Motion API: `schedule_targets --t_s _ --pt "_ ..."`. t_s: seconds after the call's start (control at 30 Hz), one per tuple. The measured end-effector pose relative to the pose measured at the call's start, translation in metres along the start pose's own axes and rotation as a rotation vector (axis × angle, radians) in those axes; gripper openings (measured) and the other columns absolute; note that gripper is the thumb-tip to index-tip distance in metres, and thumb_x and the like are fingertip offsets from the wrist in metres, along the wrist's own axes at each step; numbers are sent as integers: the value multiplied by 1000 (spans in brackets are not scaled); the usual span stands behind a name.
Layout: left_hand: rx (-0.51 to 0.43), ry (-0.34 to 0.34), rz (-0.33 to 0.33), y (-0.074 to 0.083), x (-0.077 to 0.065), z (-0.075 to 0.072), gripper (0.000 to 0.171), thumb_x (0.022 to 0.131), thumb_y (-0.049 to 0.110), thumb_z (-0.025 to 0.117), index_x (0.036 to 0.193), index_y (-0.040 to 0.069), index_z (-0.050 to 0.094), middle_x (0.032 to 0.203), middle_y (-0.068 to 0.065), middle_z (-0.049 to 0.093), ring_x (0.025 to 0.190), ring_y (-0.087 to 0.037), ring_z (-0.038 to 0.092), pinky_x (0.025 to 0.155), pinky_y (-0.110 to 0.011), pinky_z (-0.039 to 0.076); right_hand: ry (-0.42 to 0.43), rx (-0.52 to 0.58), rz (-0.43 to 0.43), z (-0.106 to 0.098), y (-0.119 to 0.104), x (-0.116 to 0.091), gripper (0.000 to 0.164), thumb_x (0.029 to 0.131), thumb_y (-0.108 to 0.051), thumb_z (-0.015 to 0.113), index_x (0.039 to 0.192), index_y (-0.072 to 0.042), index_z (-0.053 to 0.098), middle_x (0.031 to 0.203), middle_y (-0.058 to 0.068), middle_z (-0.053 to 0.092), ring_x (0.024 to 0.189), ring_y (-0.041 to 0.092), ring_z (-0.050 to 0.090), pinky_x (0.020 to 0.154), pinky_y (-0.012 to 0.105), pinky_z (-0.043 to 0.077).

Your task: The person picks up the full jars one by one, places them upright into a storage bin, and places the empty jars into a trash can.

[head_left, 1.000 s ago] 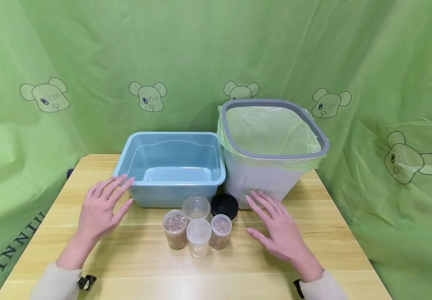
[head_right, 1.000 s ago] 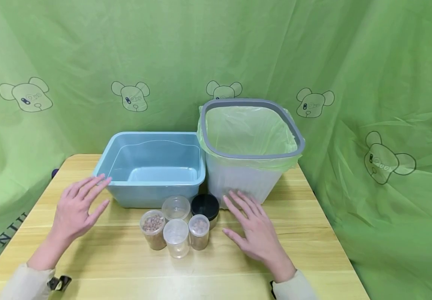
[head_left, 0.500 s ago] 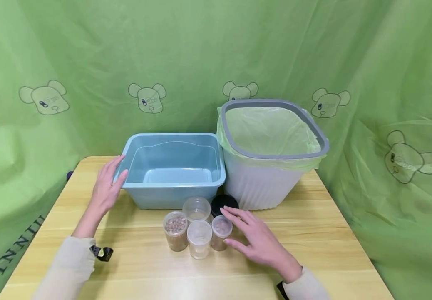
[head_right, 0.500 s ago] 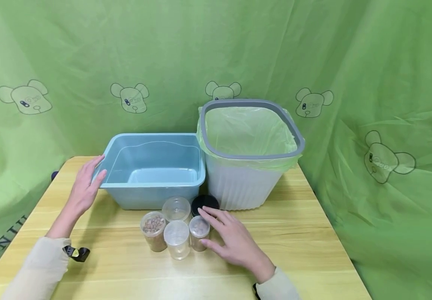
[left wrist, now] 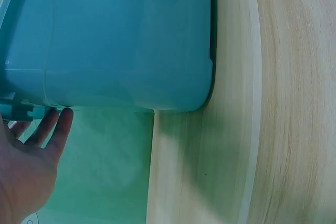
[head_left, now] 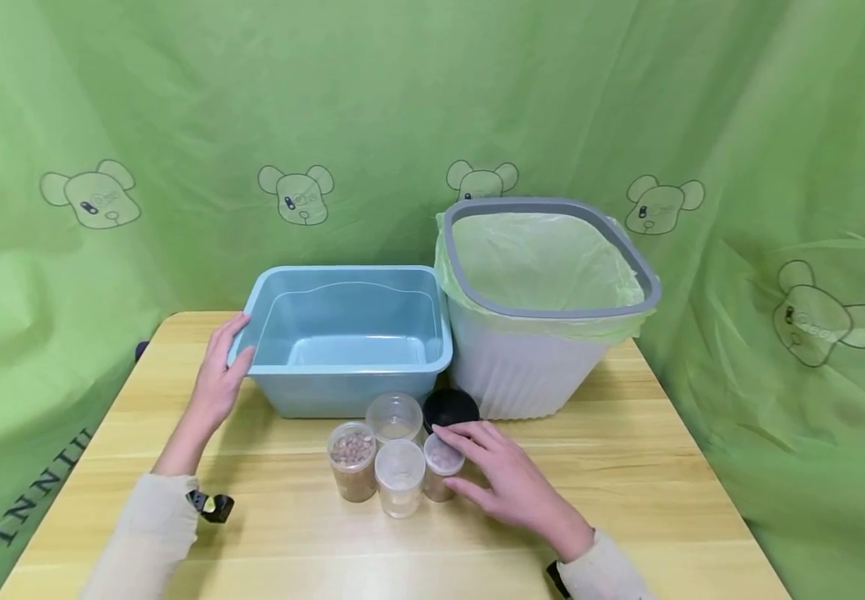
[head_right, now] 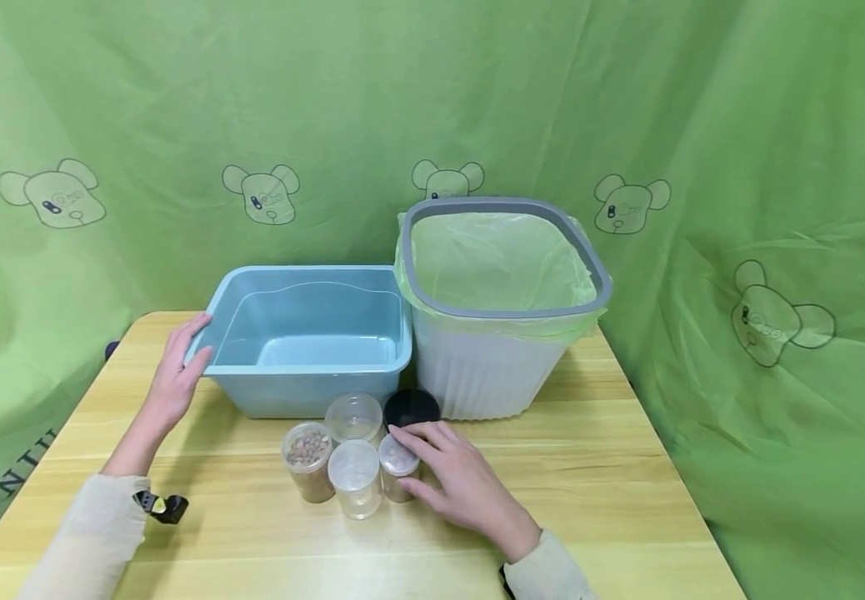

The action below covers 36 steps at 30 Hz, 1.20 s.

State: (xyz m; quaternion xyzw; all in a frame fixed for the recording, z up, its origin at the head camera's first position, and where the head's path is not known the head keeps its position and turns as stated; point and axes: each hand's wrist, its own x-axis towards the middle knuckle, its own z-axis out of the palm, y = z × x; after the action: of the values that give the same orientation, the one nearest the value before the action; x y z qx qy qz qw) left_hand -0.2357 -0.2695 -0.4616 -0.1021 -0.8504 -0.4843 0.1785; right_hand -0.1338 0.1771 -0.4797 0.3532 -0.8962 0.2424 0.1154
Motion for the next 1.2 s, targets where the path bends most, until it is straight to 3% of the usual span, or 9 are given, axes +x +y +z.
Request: schedule_targets --t_s 0.3,0.37,0.53,0.63,0.9,1.2 --pt "-32 22 2 -3 0 1 54 107 18 50 158 6 39 167 -22 28 151 -48 27 122 -70 22 10 31 2 1 1 5 67 86 -32 84 146 -20 58 131 -6 61 118 11 57 98 39 56" --pt "-40 24 -3 4 -2 0 54 107 16 51 157 3 40 166 -24 29 151 -48 28 122 -70 22 16 35 2 1 0 5 65 84 -32 85 143 -19 59 127 -6 61 115 10 58 96 37 56" --pt "-49 33 -22 4 -3 0 53 106 14 51 157 3 40 166 -23 29 152 -47 27 123 -69 22 33 35 -8 0 -2 7 64 80 -30 89 136 -15 61 122 -5 61 108 9 60 91 35 57" --pt "-44 38 -22 -3 -3 0 53 107 16 51 158 6 40 167 -20 29 153 -45 27 124 -68 22 45 39 -8 -5 -4 9 66 79 -29 89 136 -13 60 122 -3 61 106 10 62 91 36 58" --pt "-71 50 -32 -2 -3 3 53 105 10 52 157 3 41 166 -21 30 153 -44 28 124 -66 22 120 57 -30 -43 -19 28 65 83 -30 85 139 -11 57 124 0 62 97 10 63 84 33 59" --pt "-103 62 -30 -7 -2 6 53 104 4 50 156 0 40 166 -22 29 153 -44 26 124 -66 21 219 120 -122 -91 -46 73 64 83 -21 85 137 -1 57 120 11 61 88 14 64 72 26 60"
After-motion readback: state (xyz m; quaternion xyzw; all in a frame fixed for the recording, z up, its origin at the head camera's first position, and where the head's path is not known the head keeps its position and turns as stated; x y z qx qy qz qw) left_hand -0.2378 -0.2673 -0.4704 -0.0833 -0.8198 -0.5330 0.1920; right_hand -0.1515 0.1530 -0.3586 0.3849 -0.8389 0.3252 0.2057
